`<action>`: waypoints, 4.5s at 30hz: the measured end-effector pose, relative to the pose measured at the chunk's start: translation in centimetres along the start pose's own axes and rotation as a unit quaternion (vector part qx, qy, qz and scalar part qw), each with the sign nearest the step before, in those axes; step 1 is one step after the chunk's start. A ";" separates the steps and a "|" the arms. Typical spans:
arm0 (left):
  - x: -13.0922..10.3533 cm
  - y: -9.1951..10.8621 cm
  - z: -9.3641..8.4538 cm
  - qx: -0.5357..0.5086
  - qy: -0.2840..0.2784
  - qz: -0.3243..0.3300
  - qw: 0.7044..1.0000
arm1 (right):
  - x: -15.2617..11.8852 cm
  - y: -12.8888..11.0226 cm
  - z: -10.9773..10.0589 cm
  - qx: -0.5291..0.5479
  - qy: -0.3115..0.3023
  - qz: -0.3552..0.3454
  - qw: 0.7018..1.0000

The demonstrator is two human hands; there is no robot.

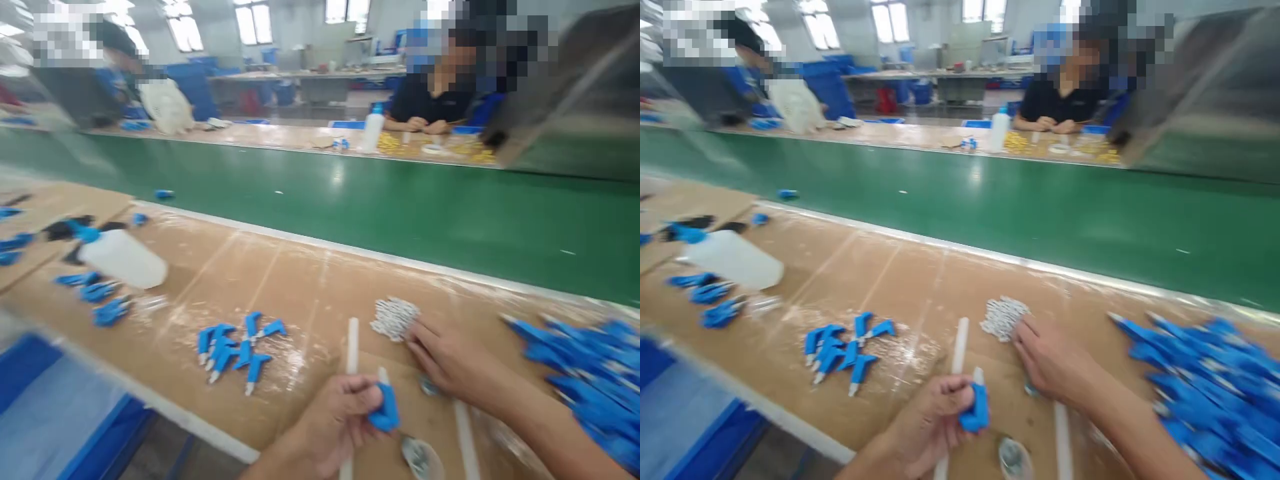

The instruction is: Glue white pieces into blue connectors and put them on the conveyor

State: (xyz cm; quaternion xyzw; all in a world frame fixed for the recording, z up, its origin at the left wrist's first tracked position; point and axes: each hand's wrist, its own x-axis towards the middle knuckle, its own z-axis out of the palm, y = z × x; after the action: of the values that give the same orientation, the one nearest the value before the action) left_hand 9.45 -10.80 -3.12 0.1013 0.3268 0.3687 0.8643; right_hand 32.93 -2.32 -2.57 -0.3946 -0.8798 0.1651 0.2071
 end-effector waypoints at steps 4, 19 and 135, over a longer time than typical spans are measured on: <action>0.1 1.5 0.3 -0.009 -0.012 0.009 1.000 | -1.0 -2.0 -2.2 0.285 0.040 0.201 0.936; 0.7 1.7 4.6 0.064 -0.128 -0.023 0.989 | -4.9 -9.7 -2.0 0.700 0.180 0.301 0.622; 3.4 2.0 6.0 0.248 -0.105 0.076 0.960 | -11.4 -11.2 3.4 0.340 0.210 0.326 0.857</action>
State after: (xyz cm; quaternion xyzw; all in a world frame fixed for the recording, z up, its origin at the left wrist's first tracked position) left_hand 13.90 -6.62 0.66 0.3751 0.3072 0.3275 0.8110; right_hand 31.05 -18.55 -3.07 -0.5890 -0.5255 0.4251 0.4430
